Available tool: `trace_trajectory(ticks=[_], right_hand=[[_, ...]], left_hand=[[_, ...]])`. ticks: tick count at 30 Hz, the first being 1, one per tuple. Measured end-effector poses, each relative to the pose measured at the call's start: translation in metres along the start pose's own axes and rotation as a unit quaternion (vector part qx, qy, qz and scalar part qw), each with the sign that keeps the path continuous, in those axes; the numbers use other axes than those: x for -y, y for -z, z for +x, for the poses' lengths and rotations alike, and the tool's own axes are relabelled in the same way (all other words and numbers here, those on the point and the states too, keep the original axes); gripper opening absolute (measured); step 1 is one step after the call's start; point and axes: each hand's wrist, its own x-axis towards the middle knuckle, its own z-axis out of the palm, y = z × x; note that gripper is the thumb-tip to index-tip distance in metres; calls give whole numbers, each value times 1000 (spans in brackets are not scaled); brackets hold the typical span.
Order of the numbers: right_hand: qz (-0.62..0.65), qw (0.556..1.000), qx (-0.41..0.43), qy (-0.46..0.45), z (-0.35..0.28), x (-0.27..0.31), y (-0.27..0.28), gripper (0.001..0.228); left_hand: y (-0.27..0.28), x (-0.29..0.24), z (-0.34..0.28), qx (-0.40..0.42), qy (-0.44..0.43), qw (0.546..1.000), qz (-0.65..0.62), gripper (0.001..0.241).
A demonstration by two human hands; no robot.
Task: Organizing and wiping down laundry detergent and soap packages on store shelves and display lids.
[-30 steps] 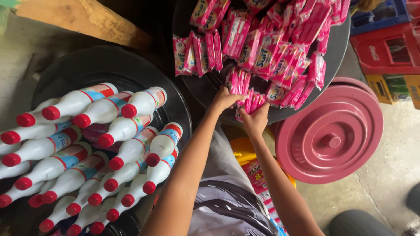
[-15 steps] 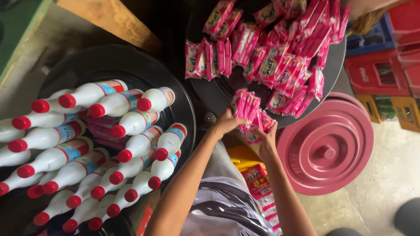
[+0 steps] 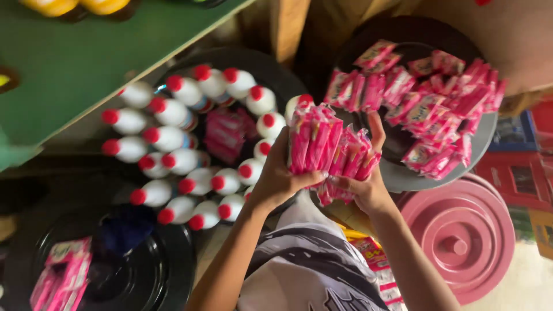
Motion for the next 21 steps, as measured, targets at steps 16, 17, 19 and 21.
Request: trace_trajectory(ticks=[16,17,19,21], right_hand=[[-51,866,261,-424,-124,-160,-420,60],[-43,863,287,-413,-143,-158,-445,62],[-77,847,309,-425,-168,-172,-461,69],[-108,834,326,-433,-172,-206,-452,76]], left_hand=[[280,-48,-350,-475,-163,814,-292,50],[284,-57,-366,-486,-175,805,-294,51],[310,-22,-404,-510,-174,790,-292,53],[313,-9,-435,-527,-167,781,-291,56]])
